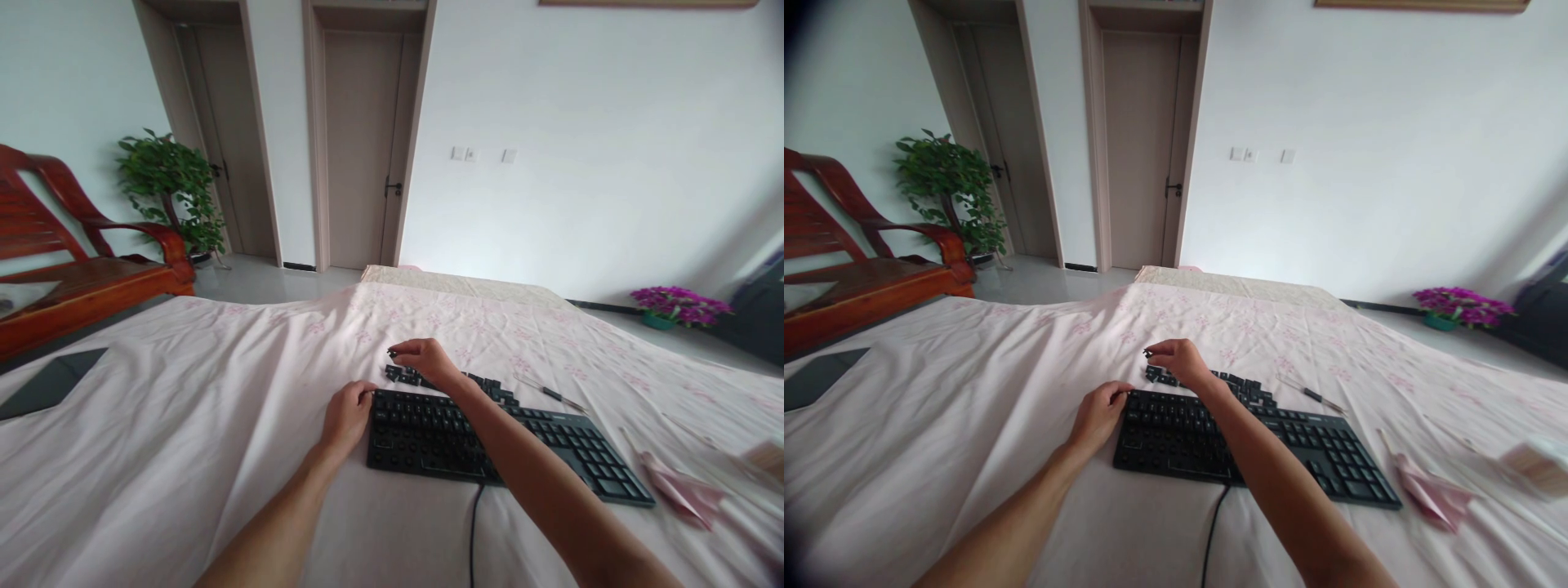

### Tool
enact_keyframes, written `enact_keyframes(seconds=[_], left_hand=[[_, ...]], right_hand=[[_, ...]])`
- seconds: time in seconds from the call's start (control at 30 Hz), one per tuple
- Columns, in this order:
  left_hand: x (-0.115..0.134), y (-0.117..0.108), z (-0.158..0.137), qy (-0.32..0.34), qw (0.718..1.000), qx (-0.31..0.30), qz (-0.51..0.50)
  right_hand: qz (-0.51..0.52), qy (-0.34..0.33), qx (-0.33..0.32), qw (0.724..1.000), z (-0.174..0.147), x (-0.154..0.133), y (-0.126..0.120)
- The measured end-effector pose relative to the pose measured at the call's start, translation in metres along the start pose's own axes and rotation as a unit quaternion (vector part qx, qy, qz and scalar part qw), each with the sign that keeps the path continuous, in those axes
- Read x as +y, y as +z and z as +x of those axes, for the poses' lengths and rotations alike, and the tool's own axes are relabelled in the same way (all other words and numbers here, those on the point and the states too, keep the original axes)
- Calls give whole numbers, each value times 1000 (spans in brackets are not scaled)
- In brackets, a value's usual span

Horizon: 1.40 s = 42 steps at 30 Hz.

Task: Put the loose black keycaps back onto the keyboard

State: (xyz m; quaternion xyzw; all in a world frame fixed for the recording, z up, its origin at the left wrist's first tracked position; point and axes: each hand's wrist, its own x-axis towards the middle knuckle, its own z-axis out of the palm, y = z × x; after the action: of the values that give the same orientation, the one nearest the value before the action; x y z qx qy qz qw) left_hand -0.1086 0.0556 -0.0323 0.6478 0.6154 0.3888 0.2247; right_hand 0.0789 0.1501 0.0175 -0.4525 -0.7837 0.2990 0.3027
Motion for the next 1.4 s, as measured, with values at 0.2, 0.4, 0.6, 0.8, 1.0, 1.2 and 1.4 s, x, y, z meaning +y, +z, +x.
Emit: enact_keyframes(seconds=[0.2,0.4,0.6,0.8,1.0,1.2,1.4], left_hand=[[-3,0,-1,12,1000,1,-4],[-9,0,0,12,1000,-7,-15],[-10,-1,0,13,999,-14,-26],[-8,-2,1,8,1000,-17,-24],[-7,-2,0,3,1000,-18,-21],[-8,-2,1,11,1000,-18,-18],[-9,-1,1,9,1000,-21,-15]], right_hand=[[207,43,4,977,-51,-15,14],[80,-11,22,996,-94,-26,29],[-99,-106,78,986,-112,-30,37],[-194,-153,59,967,-116,-34,42],[-221,-180,56,957,-114,-36,46],[-246,-193,47,949,-110,-36,49],[-279,-207,35,937,-109,-38,50]])
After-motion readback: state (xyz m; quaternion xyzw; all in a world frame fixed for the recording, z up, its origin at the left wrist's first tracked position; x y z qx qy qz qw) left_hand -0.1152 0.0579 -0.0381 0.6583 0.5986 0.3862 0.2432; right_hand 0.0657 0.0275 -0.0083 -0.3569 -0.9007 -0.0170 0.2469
